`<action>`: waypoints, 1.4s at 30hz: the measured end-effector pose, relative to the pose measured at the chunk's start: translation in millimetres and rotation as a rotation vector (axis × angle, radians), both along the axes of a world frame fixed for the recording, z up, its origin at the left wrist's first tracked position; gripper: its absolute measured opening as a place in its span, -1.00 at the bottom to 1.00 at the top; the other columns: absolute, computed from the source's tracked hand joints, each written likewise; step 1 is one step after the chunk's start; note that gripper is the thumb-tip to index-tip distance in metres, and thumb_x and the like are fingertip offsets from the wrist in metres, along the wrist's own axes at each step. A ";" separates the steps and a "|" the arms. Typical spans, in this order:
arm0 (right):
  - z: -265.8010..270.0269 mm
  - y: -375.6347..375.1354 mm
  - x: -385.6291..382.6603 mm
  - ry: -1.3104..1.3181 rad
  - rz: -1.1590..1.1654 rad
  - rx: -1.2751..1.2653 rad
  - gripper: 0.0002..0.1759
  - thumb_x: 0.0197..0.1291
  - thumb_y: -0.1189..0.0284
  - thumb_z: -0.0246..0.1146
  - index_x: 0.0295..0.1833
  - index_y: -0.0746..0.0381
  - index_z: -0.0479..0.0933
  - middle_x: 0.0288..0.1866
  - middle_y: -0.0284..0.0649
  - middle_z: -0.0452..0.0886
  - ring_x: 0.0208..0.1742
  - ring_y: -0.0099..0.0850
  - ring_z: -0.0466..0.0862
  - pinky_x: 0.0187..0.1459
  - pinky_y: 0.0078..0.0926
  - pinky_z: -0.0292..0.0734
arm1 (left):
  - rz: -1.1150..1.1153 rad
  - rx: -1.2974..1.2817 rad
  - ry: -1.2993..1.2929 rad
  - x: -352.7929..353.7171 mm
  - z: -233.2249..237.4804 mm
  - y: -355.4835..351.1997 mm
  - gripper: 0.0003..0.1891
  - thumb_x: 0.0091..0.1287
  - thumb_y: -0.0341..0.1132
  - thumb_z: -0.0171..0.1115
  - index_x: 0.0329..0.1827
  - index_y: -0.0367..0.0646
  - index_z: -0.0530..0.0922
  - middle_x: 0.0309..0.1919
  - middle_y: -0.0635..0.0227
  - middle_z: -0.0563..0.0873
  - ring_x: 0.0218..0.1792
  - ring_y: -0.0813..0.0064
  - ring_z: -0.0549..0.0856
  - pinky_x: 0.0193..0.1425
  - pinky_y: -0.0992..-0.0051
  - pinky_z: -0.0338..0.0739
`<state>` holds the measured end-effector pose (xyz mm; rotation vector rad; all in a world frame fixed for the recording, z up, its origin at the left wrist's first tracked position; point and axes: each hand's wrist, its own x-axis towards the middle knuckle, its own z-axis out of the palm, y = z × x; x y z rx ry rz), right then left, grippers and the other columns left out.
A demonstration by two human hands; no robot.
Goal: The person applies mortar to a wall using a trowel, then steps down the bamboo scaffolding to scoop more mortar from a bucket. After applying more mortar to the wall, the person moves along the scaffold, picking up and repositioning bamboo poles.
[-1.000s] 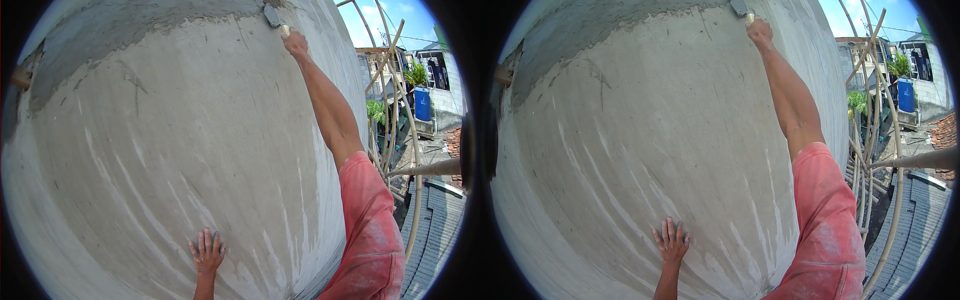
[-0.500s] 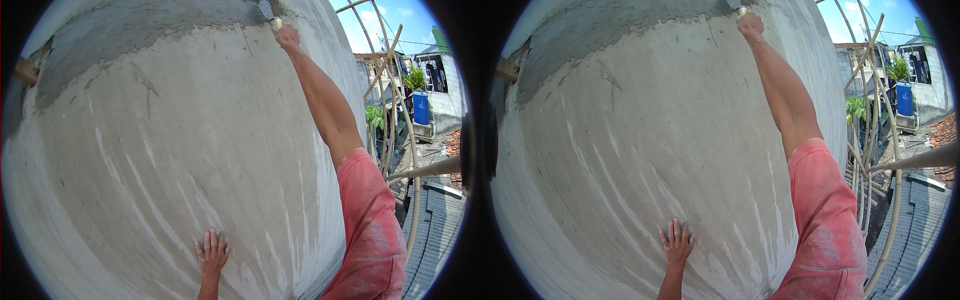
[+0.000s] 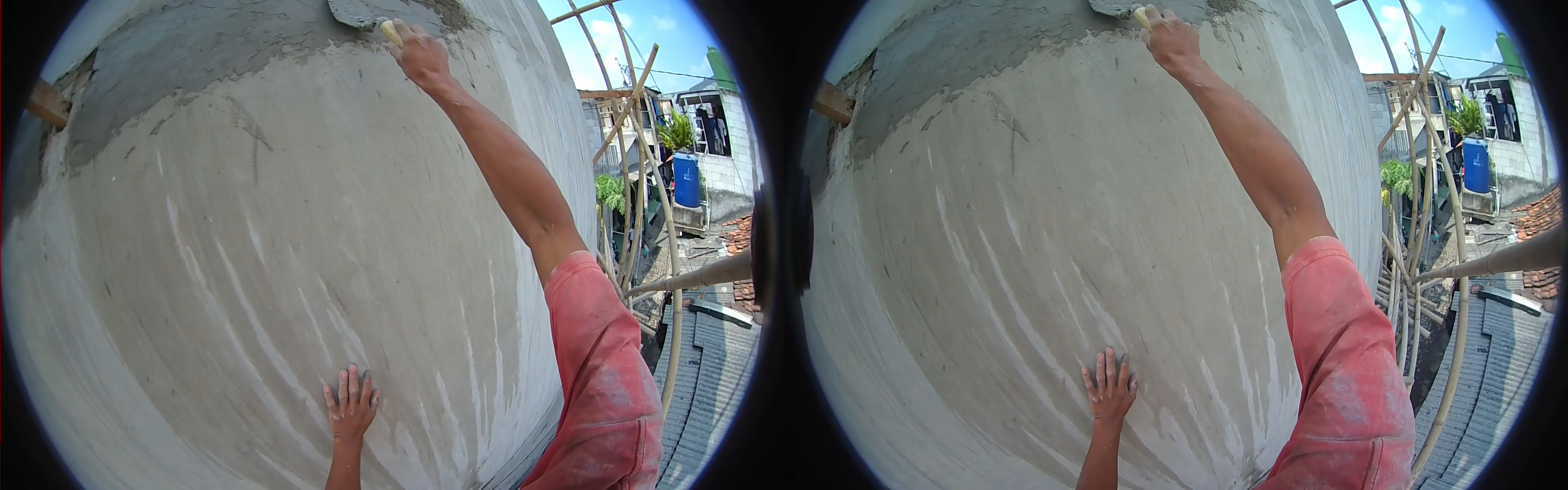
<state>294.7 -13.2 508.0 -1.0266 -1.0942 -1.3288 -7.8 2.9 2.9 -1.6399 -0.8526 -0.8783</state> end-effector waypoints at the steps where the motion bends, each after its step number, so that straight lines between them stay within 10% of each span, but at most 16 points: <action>1: -1.5 -1.2 -1.1 0.044 -0.047 -0.009 -0.53 0.16 0.24 0.10 0.16 0.18 0.32 -0.09 -0.05 0.53 -0.12 -0.04 0.58 -0.16 -0.12 0.49 | 0.001 0.002 0.002 0.2 0.4 0.8 -0.59 0.21 -0.01 0.08 0.12 0.16 0.44 0.29 0.27 0.32 0.35 0.29 0.22 0.42 0.00 -0.11; 6: -12.3 18.0 63.3 0.343 -0.114 -0.165 -0.67 0.28 0.44 -0.19 0.08 0.24 0.35 0.02 0.07 0.48 -0.08 -0.01 0.59 -0.13 -0.16 0.51 | 0.013 -0.010 0.004 0.8 0.2 0.8 -0.59 0.21 -0.01 0.08 0.13 0.17 0.44 0.29 0.28 0.33 0.35 0.30 0.21 0.42 0.00 -0.11; 11: -29.4 15.5 119.3 0.644 -0.056 -0.283 -0.64 0.22 0.30 -0.01 0.07 0.23 0.42 -0.01 0.05 0.53 0.01 -0.03 0.56 -0.04 -0.15 0.48 | -0.005 -0.010 -0.021 0.6 -0.1 0.8 -0.64 0.26 -0.02 0.03 0.09 0.19 0.43 0.28 0.34 0.36 0.35 0.36 0.22 0.42 0.02 -0.14; 27: -81.3 -7.5 11.4 0.011 0.250 -0.118 -0.56 0.12 0.29 0.14 0.12 0.18 0.34 -0.11 -0.01 0.53 -0.15 -0.01 0.58 -0.14 -0.10 0.49 | -0.005 -0.010 -0.018 0.9 1.8 -0.6 -0.62 0.22 -0.06 0.07 0.10 0.13 0.46 0.28 0.25 0.35 0.33 0.28 0.26 0.40 0.00 -0.05; 33: -58.2 6.7 35.5 0.316 0.189 -0.129 -0.50 0.11 0.30 0.13 0.17 0.20 0.31 -0.11 0.08 0.51 -0.15 0.03 0.57 -0.13 -0.11 0.49 | -0.008 -0.002 -0.032 1.7 3.0 -1.3 -0.60 0.18 -0.07 0.12 0.10 0.13 0.47 0.28 0.27 0.35 0.33 0.30 0.26 0.40 0.01 -0.05; 42: -90.0 -9.3 -59.8 0.082 0.297 -0.134 -0.51 0.13 0.33 0.12 0.20 0.19 0.29 -0.13 -0.01 0.52 -0.21 0.00 0.57 -0.18 -0.11 0.48 | 0.013 -0.016 -0.036 0.6 3.6 -4.0 -0.65 0.25 -0.05 0.02 0.08 0.16 0.47 0.28 0.34 0.37 0.35 0.39 0.24 0.41 0.04 -0.08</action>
